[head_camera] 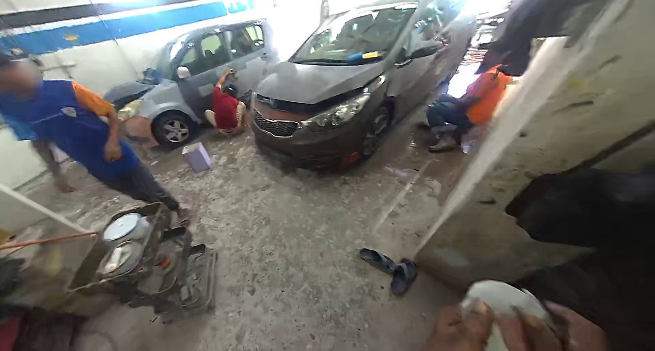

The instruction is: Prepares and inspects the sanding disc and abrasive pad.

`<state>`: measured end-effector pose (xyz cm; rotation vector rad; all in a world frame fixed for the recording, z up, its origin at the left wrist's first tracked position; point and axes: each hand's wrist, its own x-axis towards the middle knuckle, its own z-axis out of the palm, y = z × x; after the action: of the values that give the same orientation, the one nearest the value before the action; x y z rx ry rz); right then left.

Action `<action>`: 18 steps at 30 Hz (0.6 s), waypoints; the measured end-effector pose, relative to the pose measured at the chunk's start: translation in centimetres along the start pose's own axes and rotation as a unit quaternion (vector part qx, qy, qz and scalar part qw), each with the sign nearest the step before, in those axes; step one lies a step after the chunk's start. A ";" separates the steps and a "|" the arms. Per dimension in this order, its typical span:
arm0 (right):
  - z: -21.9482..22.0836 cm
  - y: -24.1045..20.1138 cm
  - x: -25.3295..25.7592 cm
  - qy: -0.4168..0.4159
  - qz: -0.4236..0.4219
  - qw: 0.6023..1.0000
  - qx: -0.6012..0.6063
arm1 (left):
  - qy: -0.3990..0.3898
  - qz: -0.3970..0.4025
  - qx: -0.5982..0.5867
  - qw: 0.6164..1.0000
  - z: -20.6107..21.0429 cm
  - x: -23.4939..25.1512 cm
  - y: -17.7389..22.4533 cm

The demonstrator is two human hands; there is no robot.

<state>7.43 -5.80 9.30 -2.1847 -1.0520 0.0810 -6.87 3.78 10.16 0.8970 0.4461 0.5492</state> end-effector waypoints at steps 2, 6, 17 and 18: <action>-0.2 -1.1 0.5 0.028 0.024 0.999 -0.001 | 0.014 -0.046 0.005 0.999 0.0 -1.2 0.0; -0.3 -1.6 -0.1 0.009 0.109 0.992 -0.061 | 0.028 -0.089 0.012 0.996 0.0 -0.5 -0.3; -0.3 1.5 -1.7 0.071 0.117 0.984 -0.115 | 0.008 -0.096 0.017 0.995 1.4 -0.6 -2.0; -0.5 1.9 -1.4 0.090 0.111 0.983 -0.118 | 0.007 -0.105 0.012 0.994 1.7 -0.9 -2.1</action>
<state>7.87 -7.86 8.19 -2.4645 -0.7443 -0.1458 -6.06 1.16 9.48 0.8586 0.5537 0.3590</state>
